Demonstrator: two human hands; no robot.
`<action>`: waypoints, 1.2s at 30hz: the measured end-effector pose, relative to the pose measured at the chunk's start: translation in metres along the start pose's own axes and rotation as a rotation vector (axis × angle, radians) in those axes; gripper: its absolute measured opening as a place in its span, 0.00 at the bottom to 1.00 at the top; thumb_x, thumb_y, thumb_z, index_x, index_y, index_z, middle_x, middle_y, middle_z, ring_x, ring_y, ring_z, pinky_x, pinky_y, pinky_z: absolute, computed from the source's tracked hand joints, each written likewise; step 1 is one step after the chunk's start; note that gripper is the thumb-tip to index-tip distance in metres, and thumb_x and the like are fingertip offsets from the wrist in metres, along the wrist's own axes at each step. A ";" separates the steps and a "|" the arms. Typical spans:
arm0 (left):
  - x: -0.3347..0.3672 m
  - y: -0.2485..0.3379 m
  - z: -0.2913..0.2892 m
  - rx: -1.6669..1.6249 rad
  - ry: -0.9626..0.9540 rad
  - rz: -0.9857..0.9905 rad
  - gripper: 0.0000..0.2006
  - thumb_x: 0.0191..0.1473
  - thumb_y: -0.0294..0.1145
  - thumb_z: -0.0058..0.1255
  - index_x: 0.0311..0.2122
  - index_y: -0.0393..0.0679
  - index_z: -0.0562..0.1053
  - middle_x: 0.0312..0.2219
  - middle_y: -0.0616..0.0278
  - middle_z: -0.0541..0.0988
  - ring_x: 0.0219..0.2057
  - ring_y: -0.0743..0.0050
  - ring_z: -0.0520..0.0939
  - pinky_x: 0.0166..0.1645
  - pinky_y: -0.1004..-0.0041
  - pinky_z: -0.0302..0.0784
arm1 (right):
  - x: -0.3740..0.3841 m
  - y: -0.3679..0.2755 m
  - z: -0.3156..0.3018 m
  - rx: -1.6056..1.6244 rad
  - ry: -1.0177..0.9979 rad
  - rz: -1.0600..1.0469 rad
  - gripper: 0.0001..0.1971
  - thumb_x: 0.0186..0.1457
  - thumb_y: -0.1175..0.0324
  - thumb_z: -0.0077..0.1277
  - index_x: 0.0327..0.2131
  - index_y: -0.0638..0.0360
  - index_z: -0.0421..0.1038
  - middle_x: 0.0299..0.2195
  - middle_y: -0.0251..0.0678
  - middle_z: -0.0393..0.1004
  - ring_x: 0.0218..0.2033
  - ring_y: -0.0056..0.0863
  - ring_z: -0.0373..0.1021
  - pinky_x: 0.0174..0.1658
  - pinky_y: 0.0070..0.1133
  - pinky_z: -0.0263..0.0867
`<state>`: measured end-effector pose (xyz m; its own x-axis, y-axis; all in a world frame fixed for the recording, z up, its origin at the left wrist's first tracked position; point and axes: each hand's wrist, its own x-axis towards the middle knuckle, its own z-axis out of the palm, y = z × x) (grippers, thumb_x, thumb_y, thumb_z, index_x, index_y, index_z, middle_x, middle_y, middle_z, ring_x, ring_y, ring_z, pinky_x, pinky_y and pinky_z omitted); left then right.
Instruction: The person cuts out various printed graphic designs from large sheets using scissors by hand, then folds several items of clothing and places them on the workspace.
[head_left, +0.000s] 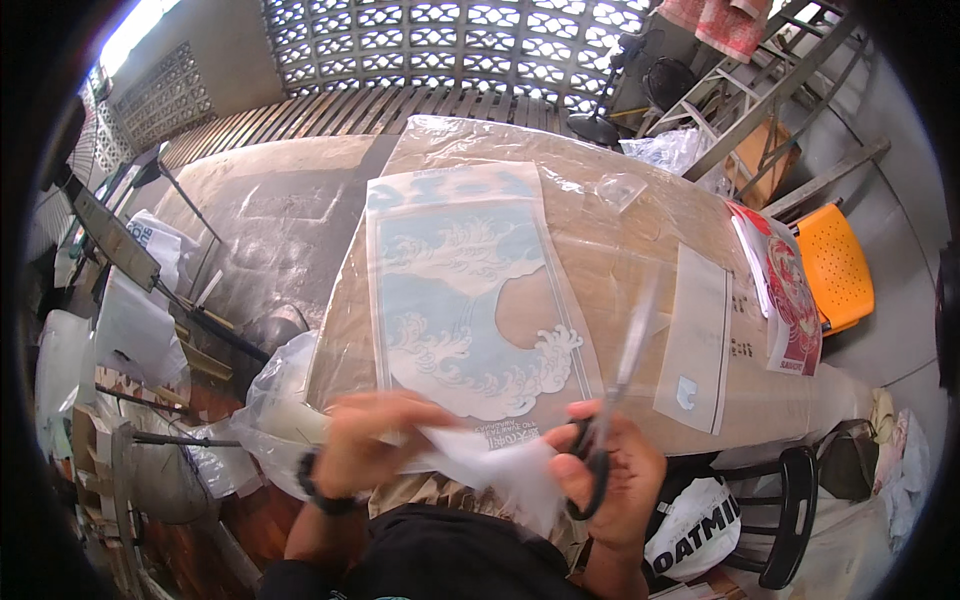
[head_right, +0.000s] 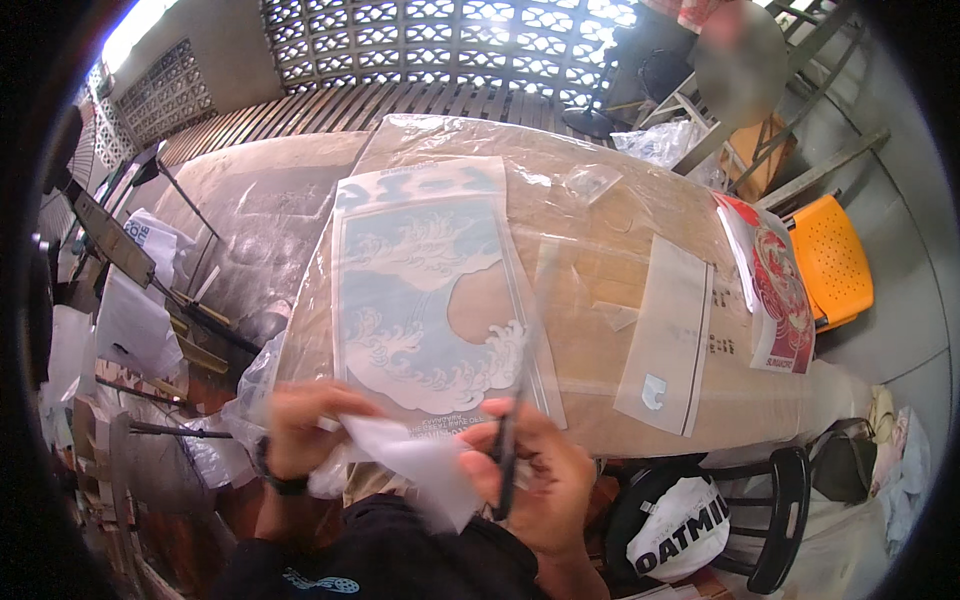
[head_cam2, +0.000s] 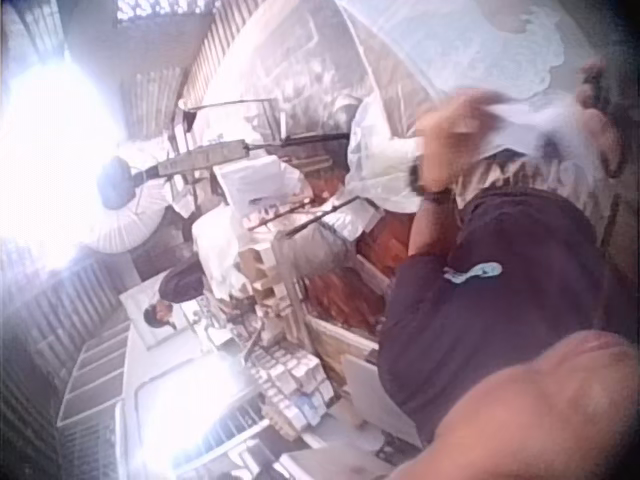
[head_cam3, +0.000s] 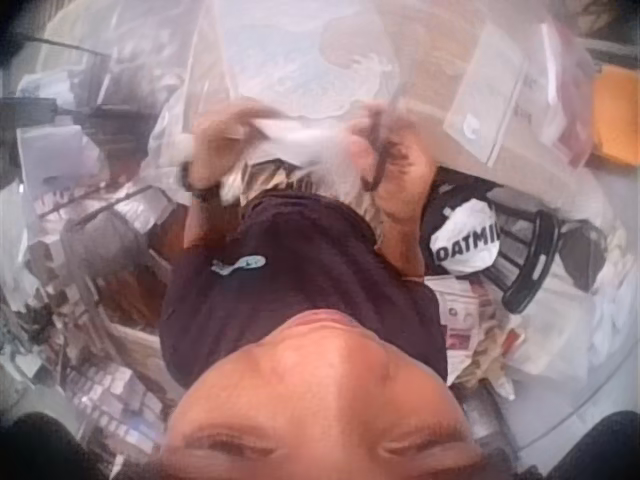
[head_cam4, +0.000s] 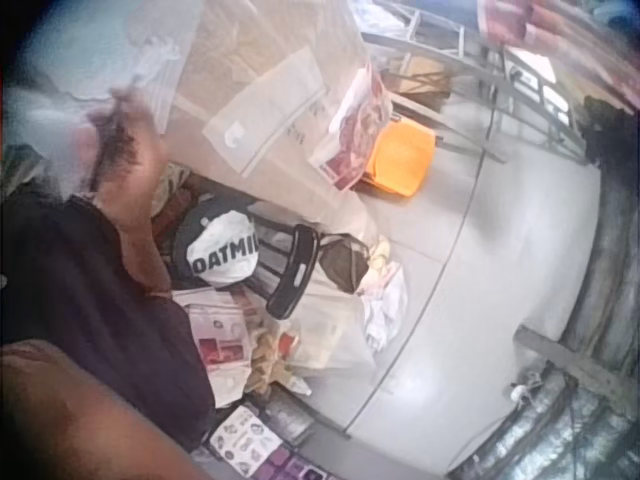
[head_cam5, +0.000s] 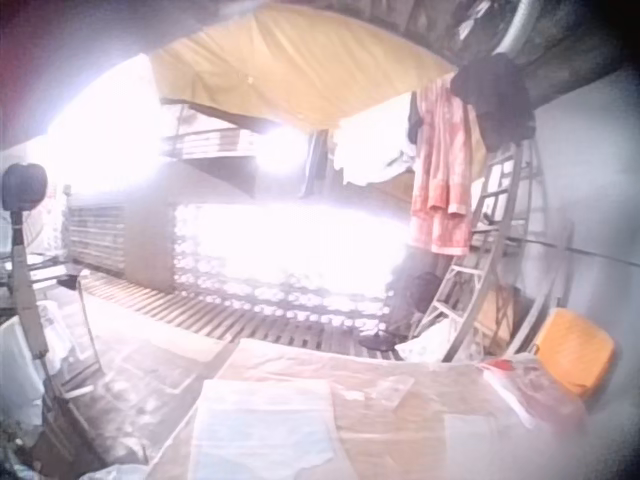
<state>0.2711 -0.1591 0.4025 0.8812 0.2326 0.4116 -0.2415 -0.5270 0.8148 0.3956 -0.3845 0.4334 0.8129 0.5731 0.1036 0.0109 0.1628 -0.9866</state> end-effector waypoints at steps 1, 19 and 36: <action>-0.011 -0.002 -0.021 0.232 0.223 0.021 0.11 0.44 0.16 0.59 0.36 0.38 0.80 0.31 0.60 0.84 0.31 0.70 0.86 0.36 0.74 0.80 | -0.002 0.003 -0.006 -0.072 0.056 -0.027 0.20 0.52 0.76 0.64 0.49 0.65 0.72 0.33 0.37 0.81 0.32 0.18 0.75 0.39 0.18 0.70; -0.062 -0.031 -0.060 0.556 0.188 -0.036 0.30 0.48 0.39 0.66 0.57 0.44 0.74 0.59 0.49 0.71 0.62 0.49 0.68 0.66 0.55 0.62 | 0.009 0.030 -0.048 -1.041 -0.185 -0.156 0.28 0.43 0.69 0.68 0.51 0.52 0.74 0.43 0.36 0.81 0.45 0.32 0.77 0.52 0.30 0.60; 0.161 0.037 -0.129 0.395 0.499 0.227 0.12 0.62 0.29 0.54 0.49 0.40 0.79 0.31 0.61 0.85 0.23 0.89 0.74 0.28 0.81 0.71 | -0.023 0.027 -0.109 -0.125 0.419 -0.245 0.26 0.57 0.66 0.61 0.55 0.68 0.66 0.33 0.42 0.78 0.31 0.27 0.76 0.37 0.22 0.73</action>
<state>0.3519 -0.0356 0.5513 0.5104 0.3803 0.7713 -0.1479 -0.8447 0.5144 0.4403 -0.4809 0.3907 0.9415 0.1537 0.3000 0.2798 0.1396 -0.9498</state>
